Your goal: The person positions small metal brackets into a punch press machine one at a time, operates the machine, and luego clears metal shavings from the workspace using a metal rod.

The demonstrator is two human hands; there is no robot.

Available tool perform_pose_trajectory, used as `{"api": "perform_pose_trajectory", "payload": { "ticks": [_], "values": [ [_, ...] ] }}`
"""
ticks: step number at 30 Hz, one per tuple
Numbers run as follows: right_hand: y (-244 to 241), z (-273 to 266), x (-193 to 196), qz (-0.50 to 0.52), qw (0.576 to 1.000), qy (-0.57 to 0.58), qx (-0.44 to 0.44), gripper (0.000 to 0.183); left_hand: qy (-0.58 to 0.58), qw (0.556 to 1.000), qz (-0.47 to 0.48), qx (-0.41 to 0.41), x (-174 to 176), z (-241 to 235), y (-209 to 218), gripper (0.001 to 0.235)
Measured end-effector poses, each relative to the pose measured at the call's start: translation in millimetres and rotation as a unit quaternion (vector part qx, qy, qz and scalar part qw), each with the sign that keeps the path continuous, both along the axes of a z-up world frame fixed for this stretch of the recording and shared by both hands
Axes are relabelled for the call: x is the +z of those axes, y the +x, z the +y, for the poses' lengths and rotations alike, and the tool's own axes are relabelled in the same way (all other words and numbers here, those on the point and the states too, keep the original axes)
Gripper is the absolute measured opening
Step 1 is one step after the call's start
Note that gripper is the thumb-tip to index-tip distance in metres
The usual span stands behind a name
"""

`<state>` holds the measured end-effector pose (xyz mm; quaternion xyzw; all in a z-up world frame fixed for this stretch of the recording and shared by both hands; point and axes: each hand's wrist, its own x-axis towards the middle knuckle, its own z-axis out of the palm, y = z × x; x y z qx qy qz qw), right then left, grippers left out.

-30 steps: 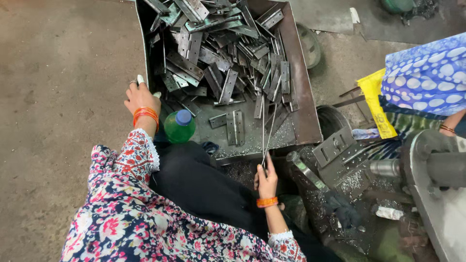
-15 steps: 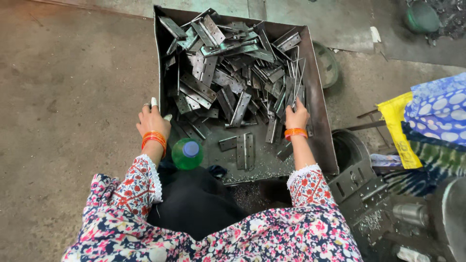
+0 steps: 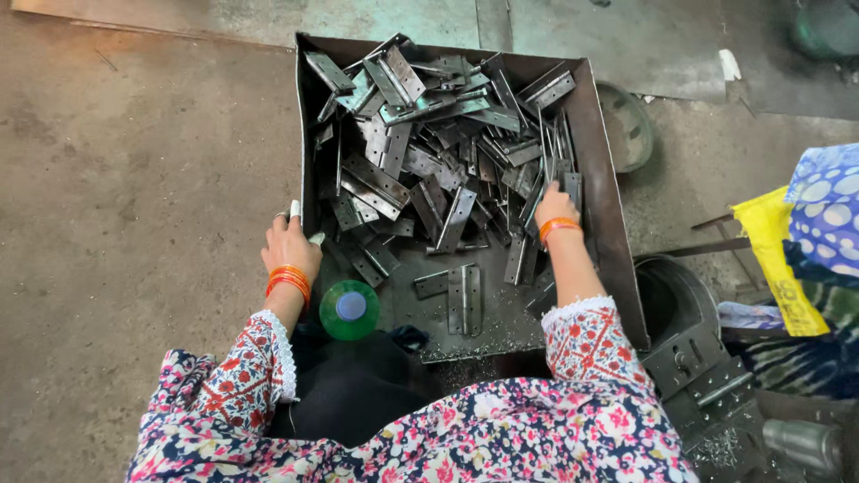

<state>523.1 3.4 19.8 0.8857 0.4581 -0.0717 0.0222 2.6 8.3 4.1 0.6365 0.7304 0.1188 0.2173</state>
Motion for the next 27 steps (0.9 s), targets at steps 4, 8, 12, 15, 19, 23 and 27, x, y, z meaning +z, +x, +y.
{"api": "perform_pose_trajectory", "payload": {
  "ticks": [4,8,12,15,19,23,27],
  "values": [
    [-20.4,-23.7,-24.9,-0.030,0.999,0.013,0.028,0.042,0.026,1.000,0.010,0.003,-8.6,-0.8,-0.9,0.059],
    [-40.6,-64.8,-17.9,-0.024,0.999,-0.027,0.010,0.040,0.035,0.999,0.003,0.002,-13.0,-1.3,-2.2,0.058],
    [-61.8,-121.0,-14.8,-0.018,0.998,-0.058,0.003,0.057,0.038,0.999,-0.001,0.002,-16.1,-0.1,-3.2,0.060],
    [-85.8,-159.7,-15.1,-0.006,0.998,-0.066,-0.017,0.067,0.049,0.999,-0.002,-0.001,-18.2,0.3,-4.8,0.060],
    [-113.4,-207.5,-12.8,0.010,0.997,-0.065,-0.032,0.067,0.032,0.999,0.011,-0.001,-16.7,2.7,-2.0,0.056],
    [-129.9,-242.7,-8.9,0.018,0.998,-0.055,-0.028,0.073,0.036,0.999,0.014,-0.005,-17.4,3.5,-3.8,0.056],
    [-132.2,-241.2,-2.3,0.016,0.998,-0.052,-0.028,0.070,0.047,0.999,0.008,-0.008,-15.3,2.3,-5.0,0.060]
  ]
}}
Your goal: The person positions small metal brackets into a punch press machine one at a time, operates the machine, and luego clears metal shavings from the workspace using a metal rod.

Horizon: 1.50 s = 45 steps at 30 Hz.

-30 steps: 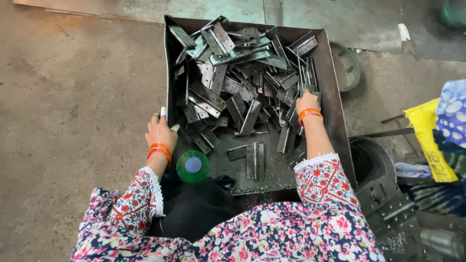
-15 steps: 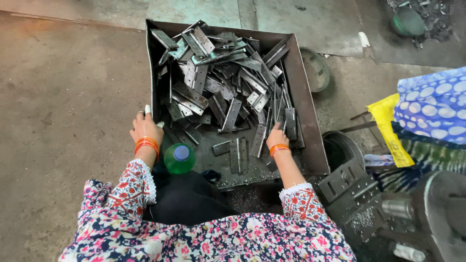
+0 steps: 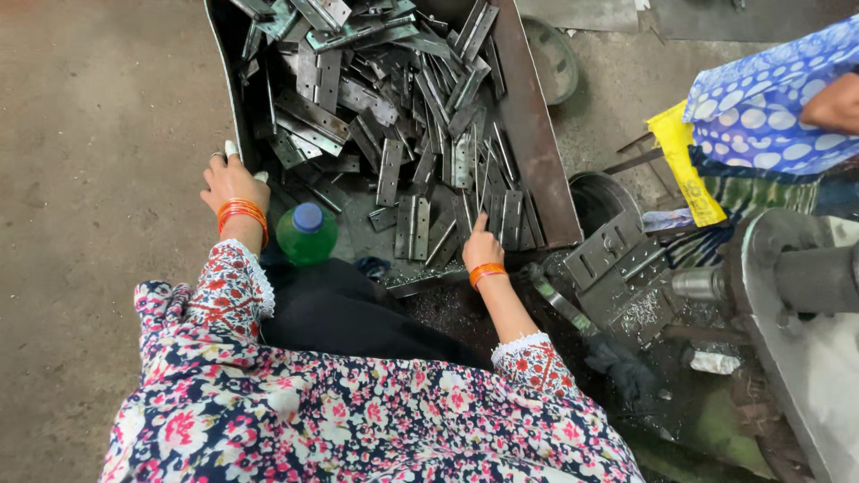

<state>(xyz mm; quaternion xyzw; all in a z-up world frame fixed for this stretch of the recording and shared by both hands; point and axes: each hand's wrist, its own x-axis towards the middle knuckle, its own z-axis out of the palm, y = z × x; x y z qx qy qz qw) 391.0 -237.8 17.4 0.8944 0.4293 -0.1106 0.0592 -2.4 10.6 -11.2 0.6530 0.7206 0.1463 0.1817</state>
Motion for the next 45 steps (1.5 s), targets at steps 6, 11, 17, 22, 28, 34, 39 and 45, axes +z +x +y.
{"api": "perform_pose_trajectory", "payload": {
  "ticks": [6,11,17,22,28,34,39,45],
  "values": [
    [-13.3,8.8,36.6,0.037,0.997,0.061,-0.033,0.064,-0.036,0.999,-0.012,0.007,12.0,1.2,1.4,0.063],
    [-6.5,10.3,55.4,0.063,0.990,0.117,-0.039,0.059,-0.020,1.000,-0.022,0.003,8.8,1.1,1.3,0.065],
    [-3.6,-3.5,84.1,0.058,0.987,0.148,0.022,0.058,-0.018,1.000,-0.021,0.005,1.9,0.2,-1.8,0.066],
    [-62.9,-51.9,102.1,0.076,0.994,0.074,-0.012,0.065,-0.034,0.999,0.000,-0.010,-3.6,3.9,-1.4,0.055],
    [-124.1,-143.8,98.5,0.099,0.992,0.056,0.046,0.073,-0.001,0.999,-0.038,-0.001,2.6,2.2,-3.9,0.073],
    [-101.3,-122.1,119.3,0.054,0.984,0.164,0.034,0.072,-0.013,1.000,-0.011,0.003,-0.6,2.1,-1.5,0.061],
    [-37.5,-29.3,122.2,-0.013,0.987,0.152,0.045,0.084,-0.015,1.000,-0.020,0.005,0.4,1.9,-0.2,0.059],
    [16.8,119.2,89.5,-0.022,0.997,0.060,0.035,0.078,-0.007,1.000,-0.020,0.000,-5.1,2.6,0.2,0.062]
  ]
}}
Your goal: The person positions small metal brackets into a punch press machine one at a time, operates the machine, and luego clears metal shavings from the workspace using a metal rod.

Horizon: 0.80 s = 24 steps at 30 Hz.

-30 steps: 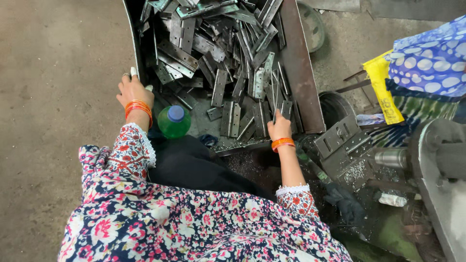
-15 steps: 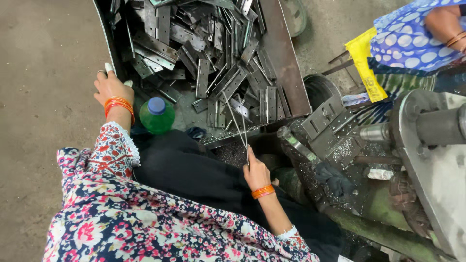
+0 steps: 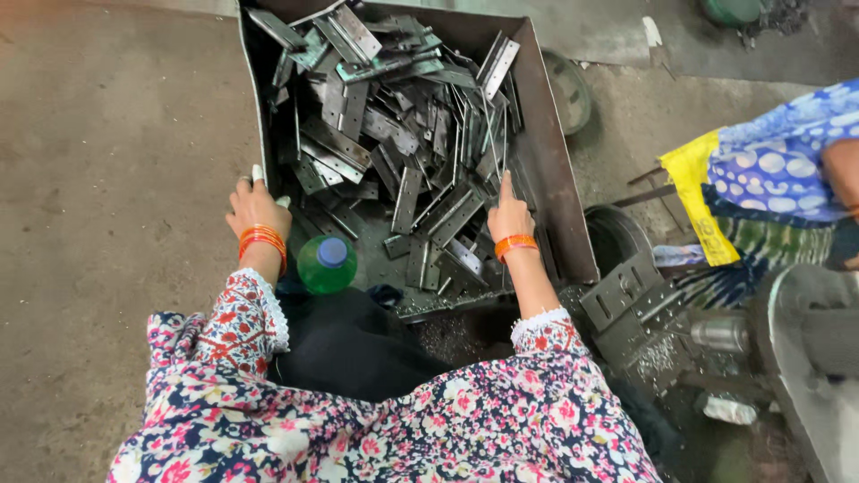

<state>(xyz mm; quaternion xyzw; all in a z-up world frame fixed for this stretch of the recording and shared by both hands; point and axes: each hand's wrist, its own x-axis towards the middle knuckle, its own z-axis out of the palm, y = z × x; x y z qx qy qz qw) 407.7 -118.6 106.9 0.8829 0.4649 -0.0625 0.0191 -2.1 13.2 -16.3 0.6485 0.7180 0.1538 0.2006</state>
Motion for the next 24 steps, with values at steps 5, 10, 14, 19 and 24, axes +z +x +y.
{"api": "perform_pose_trajectory", "payload": {
  "ticks": [5,10,14,19,24],
  "values": [
    [24.7,81.4,-39.6,0.012,0.999,-0.042,-0.019,0.072,-0.019,1.000,-0.002,0.002,-0.8,0.8,0.4,0.051],
    [7.8,91.8,-73.1,-0.001,0.999,-0.040,0.006,0.079,-0.005,1.000,-0.019,0.008,4.4,0.1,1.3,0.057],
    [-21.6,14.2,-90.2,0.005,0.999,-0.047,0.013,0.092,-0.020,1.000,-0.016,0.008,4.6,0.0,2.2,0.055],
    [-71.7,-104.4,-65.2,0.039,0.998,-0.042,0.012,0.095,0.009,1.000,-0.025,0.006,6.2,-1.5,-1.4,0.065],
    [-110.5,-176.2,-33.9,0.035,0.999,-0.016,0.037,0.093,0.008,1.000,-0.015,0.005,9.9,-0.7,-1.1,0.068]
  ]
}}
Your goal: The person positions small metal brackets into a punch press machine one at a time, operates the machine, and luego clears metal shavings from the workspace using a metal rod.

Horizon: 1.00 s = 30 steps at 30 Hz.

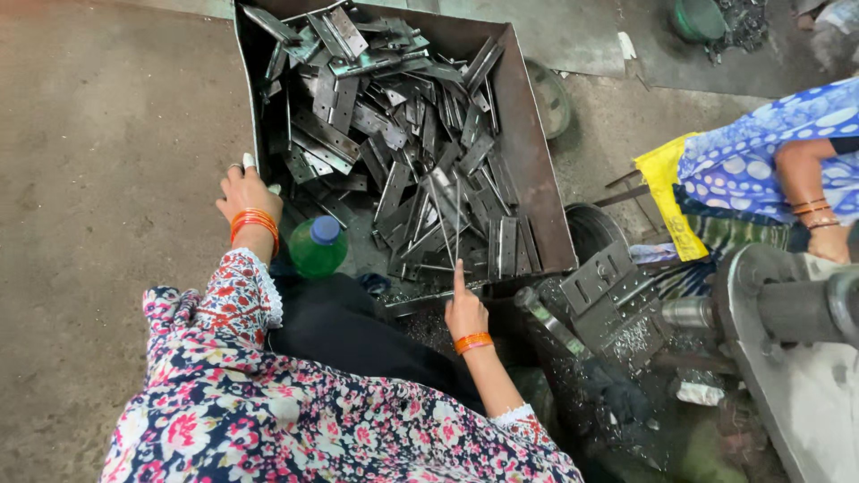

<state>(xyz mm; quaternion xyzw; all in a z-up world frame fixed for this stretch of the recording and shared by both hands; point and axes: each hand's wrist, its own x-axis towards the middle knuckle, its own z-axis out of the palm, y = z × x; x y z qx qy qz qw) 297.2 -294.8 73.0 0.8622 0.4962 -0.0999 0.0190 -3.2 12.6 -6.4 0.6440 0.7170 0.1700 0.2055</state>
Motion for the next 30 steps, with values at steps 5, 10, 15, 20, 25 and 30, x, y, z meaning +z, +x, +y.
{"api": "perform_pose_trajectory", "payload": {
  "ticks": [5,10,15,20,25,30],
  "values": [
    [-19.6,-32.9,27.0,0.033,0.984,0.173,0.036,0.096,-0.014,1.000,0.015,-0.003,-8.2,3.0,-0.2,0.061],
    [-37.3,-59.8,69.3,0.137,0.956,0.237,-0.107,0.076,-0.010,1.000,0.000,-0.005,-10.2,2.9,-0.2,0.063],
    [-61.9,-128.1,102.9,0.200,0.935,0.266,-0.125,0.057,-0.012,1.000,-0.002,-0.007,-14.7,5.3,-1.2,0.066],
    [-66.3,-220.5,151.9,0.242,0.936,0.221,-0.131,0.052,-0.020,1.000,0.001,-0.024,-21.0,8.1,-7.9,0.066],
    [-67.9,-308.5,208.9,0.348,0.903,0.169,-0.186,0.057,-0.004,0.999,0.033,-0.034,3.2,-1.7,-14.4,0.076],
    [-75.2,-391.6,253.0,0.321,0.922,0.163,-0.142,0.055,0.046,0.997,-0.019,-0.064,64.9,-35.7,-3.1,0.099]
  ]
}}
